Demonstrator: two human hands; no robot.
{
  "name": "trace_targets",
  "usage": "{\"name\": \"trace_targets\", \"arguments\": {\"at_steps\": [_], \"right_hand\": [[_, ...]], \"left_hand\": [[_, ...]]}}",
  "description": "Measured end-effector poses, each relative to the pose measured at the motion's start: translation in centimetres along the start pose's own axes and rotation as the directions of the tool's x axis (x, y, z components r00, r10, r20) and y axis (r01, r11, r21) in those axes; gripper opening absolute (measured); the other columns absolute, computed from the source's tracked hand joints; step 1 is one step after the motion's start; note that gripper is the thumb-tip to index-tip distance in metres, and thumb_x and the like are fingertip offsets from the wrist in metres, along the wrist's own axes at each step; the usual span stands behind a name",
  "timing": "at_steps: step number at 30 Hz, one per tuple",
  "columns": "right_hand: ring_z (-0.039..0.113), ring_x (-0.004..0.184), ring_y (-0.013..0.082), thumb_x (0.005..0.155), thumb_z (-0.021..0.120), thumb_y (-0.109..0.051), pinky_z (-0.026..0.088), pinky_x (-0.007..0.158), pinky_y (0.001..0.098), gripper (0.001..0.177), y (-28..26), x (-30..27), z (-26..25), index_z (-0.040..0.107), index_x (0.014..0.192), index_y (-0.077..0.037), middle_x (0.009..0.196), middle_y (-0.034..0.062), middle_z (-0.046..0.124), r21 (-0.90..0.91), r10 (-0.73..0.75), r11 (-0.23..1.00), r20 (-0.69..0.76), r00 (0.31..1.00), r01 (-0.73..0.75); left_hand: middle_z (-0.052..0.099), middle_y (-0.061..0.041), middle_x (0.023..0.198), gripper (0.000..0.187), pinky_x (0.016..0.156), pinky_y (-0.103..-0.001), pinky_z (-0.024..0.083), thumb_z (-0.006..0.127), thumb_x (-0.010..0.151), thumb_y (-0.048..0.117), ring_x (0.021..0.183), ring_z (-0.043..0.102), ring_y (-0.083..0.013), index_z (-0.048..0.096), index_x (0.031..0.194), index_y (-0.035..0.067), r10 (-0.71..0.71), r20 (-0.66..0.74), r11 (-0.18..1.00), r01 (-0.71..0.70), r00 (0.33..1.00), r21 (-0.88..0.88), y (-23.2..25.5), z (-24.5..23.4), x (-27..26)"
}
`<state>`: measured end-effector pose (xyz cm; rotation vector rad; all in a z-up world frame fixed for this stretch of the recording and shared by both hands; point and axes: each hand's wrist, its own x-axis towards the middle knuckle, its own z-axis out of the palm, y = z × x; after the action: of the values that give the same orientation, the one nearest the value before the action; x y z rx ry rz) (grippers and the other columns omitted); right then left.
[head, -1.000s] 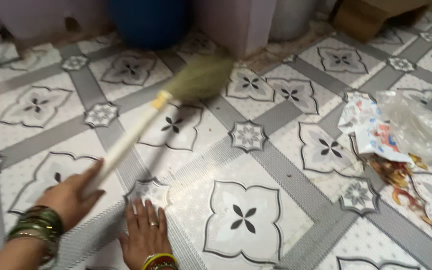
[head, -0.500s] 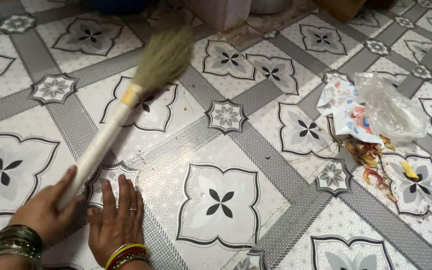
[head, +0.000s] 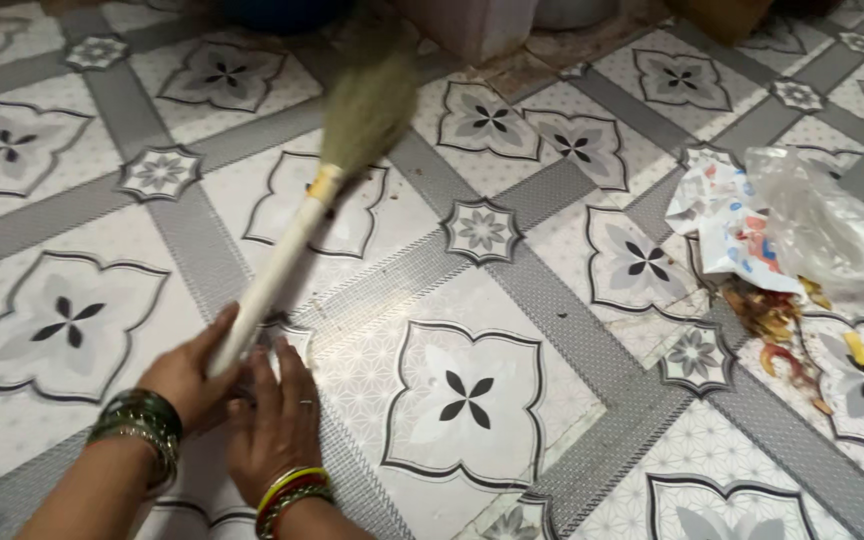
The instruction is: The person sweeps a tiled floor using a traditional straw broom. They move the broom back and forth to gather debris, working around a bed and other furniture in the room.
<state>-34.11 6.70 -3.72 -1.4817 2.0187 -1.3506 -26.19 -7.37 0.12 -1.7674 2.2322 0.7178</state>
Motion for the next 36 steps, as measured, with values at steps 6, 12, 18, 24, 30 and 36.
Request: {"name": "trace_targets", "arguments": {"at_steps": [6, 12, 18, 24, 30, 36], "right_hand": [[0.035, 0.149, 0.0460, 0.105, 0.050, -0.033, 0.026, 0.122, 0.0563, 0.060, 0.1, -0.2, 0.1, 0.038, 0.156, -0.004, 0.165, 0.0251, 0.032, 0.079, -0.023, 0.997, -0.049, 0.999, 0.027], [0.035, 0.149, 0.0457, 0.105, 0.053, -0.041, 0.025, 0.121, 0.0574, 0.064, 0.1, -0.2, 0.3, 0.038, 0.155, -0.003, 0.164, 0.0260, 0.032, 0.025, -0.047, 0.999, -0.039, 0.998, 0.048], [0.040, 0.145, 0.0472, 0.106, 0.051, -0.041, 0.031, 0.117, 0.0567, 0.062, 1.8, -0.3, 2.1, 0.043, 0.154, -0.003, 0.162, 0.0261, 0.036, -0.014, -0.071, 0.997, -0.107, 0.992, 0.070], [0.040, 0.145, 0.0464, 0.107, 0.048, -0.042, 0.032, 0.116, 0.0587, 0.061, 3.4, -0.3, 3.7, 0.043, 0.153, -0.003, 0.161, 0.0273, 0.037, -0.040, -0.080, 0.996, -0.110, 0.991, 0.076], [0.037, 0.145, 0.0469, 0.110, 0.041, -0.048, 0.030, 0.114, 0.0607, 0.064, 3.8, -0.4, 4.2, 0.041, 0.156, -0.003, 0.160, 0.0277, 0.035, -0.073, -0.031, 0.997, -0.011, 0.999, 0.030], [0.051, 0.137, 0.0460, 0.101, 0.058, -0.056, 0.041, 0.111, 0.0577, 0.074, 3.5, 0.1, 4.8, 0.051, 0.151, -0.003, 0.154, 0.0242, 0.049, -0.093, -0.125, 0.990, -0.237, 0.963, 0.106]], "left_hand": [[0.072, -0.012, 0.120, 0.081, 0.094, -0.040, 0.059, 0.065, 0.086, 0.048, 0.105, 0.074, -0.0273, 0.027, 0.158, 0.047, 0.114, -0.138, 0.993, -0.114, 0.984, 0.010, -5.9, 3.6, -4.8], [0.072, -0.014, 0.118, 0.086, 0.091, -0.041, 0.060, 0.066, 0.090, 0.043, 0.099, 0.072, -0.0297, 0.027, 0.166, 0.043, 0.022, -0.252, 0.998, -0.035, 0.967, -0.046, -7.4, 2.6, -4.8], [0.071, -0.017, 0.122, 0.087, 0.097, -0.042, 0.056, 0.072, 0.088, 0.041, 0.107, 0.073, -0.0316, 0.024, 0.160, 0.046, -0.047, -0.129, 0.997, 0.039, 0.990, -0.066, -0.3, -1.0, 1.7], [0.073, -0.011, 0.116, 0.082, 0.094, -0.038, 0.060, 0.064, 0.093, 0.045, 0.102, 0.076, -0.0237, 0.018, 0.162, 0.047, 0.012, 0.011, 0.995, -0.013, 1.000, 0.102, 0.0, -3.1, -1.3], [0.070, -0.008, 0.110, 0.078, 0.088, -0.038, 0.063, 0.058, 0.093, 0.049, 0.095, 0.073, -0.0230, 0.020, 0.160, 0.046, 0.084, -0.094, 0.985, -0.068, 0.992, 0.160, 0.2, -6.0, -3.2], [0.068, -0.018, 0.114, 0.079, 0.096, -0.047, 0.056, 0.063, 0.095, 0.044, 0.105, 0.070, -0.0337, 0.023, 0.163, 0.040, 0.100, -0.257, 0.991, -0.073, 0.961, 0.110, 7.5, -7.6, 3.2]]}}
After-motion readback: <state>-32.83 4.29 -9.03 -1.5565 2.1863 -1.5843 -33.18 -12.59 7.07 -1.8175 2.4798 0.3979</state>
